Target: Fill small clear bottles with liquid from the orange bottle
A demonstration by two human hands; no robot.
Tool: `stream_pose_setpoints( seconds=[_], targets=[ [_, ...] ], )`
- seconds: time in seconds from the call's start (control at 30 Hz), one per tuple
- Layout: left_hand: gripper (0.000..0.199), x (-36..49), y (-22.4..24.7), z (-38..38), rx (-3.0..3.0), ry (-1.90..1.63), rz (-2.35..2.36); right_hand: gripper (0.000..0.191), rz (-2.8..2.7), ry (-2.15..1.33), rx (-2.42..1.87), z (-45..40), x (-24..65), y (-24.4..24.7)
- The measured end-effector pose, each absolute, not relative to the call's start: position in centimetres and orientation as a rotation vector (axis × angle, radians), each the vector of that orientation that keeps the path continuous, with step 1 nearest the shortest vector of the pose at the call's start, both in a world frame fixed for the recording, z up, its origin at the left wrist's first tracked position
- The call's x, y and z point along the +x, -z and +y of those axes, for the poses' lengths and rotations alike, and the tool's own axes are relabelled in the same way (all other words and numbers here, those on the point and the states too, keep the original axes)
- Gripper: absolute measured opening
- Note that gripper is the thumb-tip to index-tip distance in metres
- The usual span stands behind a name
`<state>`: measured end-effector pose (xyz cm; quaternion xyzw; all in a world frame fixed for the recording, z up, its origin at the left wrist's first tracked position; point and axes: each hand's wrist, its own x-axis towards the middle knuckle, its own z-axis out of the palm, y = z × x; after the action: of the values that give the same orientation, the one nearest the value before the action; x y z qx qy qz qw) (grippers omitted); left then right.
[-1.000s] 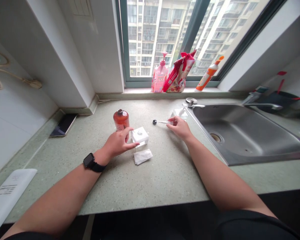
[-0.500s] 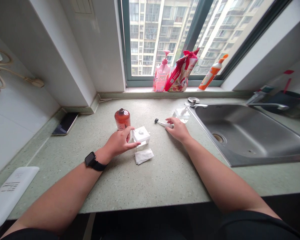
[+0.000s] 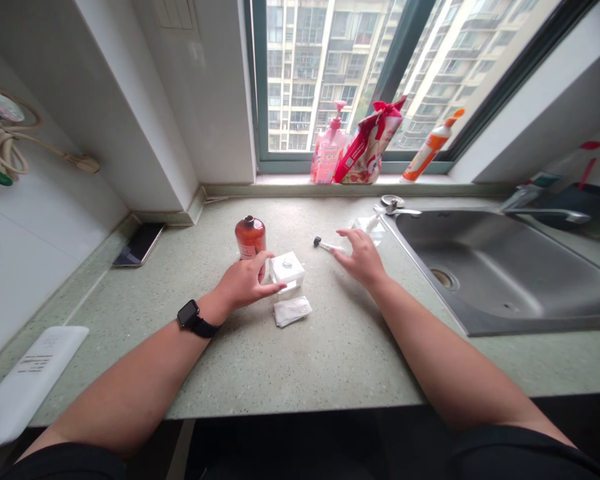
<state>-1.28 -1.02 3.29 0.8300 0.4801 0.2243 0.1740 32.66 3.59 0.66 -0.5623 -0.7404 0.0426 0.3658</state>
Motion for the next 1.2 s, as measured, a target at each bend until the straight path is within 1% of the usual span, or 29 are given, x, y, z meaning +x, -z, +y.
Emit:
stream_pose_setpoints(
  seconds=[0.07, 0.1, 0.17, 0.23, 0.27, 0.33, 0.37, 0.43, 0.53, 0.6, 0.67, 0.77, 0.9, 1.07, 1.13, 1.2],
  targets=[
    [0.072, -1.3, -3.4, -1.1, 2.361, -0.656, 1.35, 0.043, -1.916, -0.204, -1.293, 2.9, 31.8, -1.2],
    [0.073, -1.4, -3.4, -1.2, 2.369, -0.684, 1.34, 0.048, -1.932, -0.294, -1.21, 2.5, 31.2, -1.3],
    [0.072, -1.7, -3.5, -1.4, 2.387, -0.806, 1.316, 0.067, -1.967, -0.513, -1.077, 1.8, 29.7, -1.0],
    [0.065, -2.0, -3.5, -1.5, 2.378, -1.009, 1.304, 0.089, -1.999, -0.725, -1.019, 1.4, 28.2, -0.3],
    [0.059, -2.2, -3.4, -1.5, 2.351, -1.132, 1.315, 0.097, -2.015, -0.815, -1.017, 1.3, 27.5, 0.1],
    [0.048, -2.6, -3.3, -1.2, 2.268, -1.368, 1.375, 0.106, -2.047, -0.942, -1.061, 1.3, 26.4, 0.8],
    [0.044, -2.8, -3.2, -0.9, 2.22, -1.471, 1.42, 0.107, -2.062, -0.978, -1.091, 1.4, 26.0, 0.9],
    [0.045, -3.2, -2.9, -0.1, 2.145, -1.611, 1.511, 0.104, -2.094, -0.999, -1.127, 1.6, 25.5, 0.9],
    [0.06, -3.8, -2.1, 1.4, 2.027, -1.654, 1.578, 0.089, -2.129, -1.012, -1.077, 1.9, 25.2, 0.4],
    [0.074, -4.1, -1.4, 2.4, 1.938, -1.615, 1.56, 0.081, -2.123, -1.054, -1.039, 2.1, 25.3, 0.2],
    [0.086, -4.3, -0.6, 3.3, 1.858, -1.532, 1.503, 0.077, -2.098, -1.091, -1.02, 2.2, 25.4, 0.4],
    [0.092, -4.4, 0.3, 4.1, 1.767, -1.372, 1.393, 0.079, -2.097, -1.088, -0.995, 2.3, 25.7, 0.8],
    [0.087, -4.3, 0.8, 4.3, 1.743, -1.29, 1.287, 0.083, -2.111, -1.072, -1.005, 2.4, 26.1, 1.0],
    [0.074, -4.0, 0.4, 3.9, 1.735, -1.301, 1.262, 0.068, -2.047, -1.129, -1.03, 2.4, 26.0, 0.9],
    [0.068, -3.9, 0.2, 3.8, 1.737, -1.293, 1.258, 0.067, -1.977, -1.167, -1.021, 2.3, 25.9, 1.1],
    [0.063, -3.8, -0.1, 3.6, 1.744, -1.286, 1.245, 0.071, -1.884, -1.196, -1.004, 2.3, 25.8, 1.2]
  ],
)
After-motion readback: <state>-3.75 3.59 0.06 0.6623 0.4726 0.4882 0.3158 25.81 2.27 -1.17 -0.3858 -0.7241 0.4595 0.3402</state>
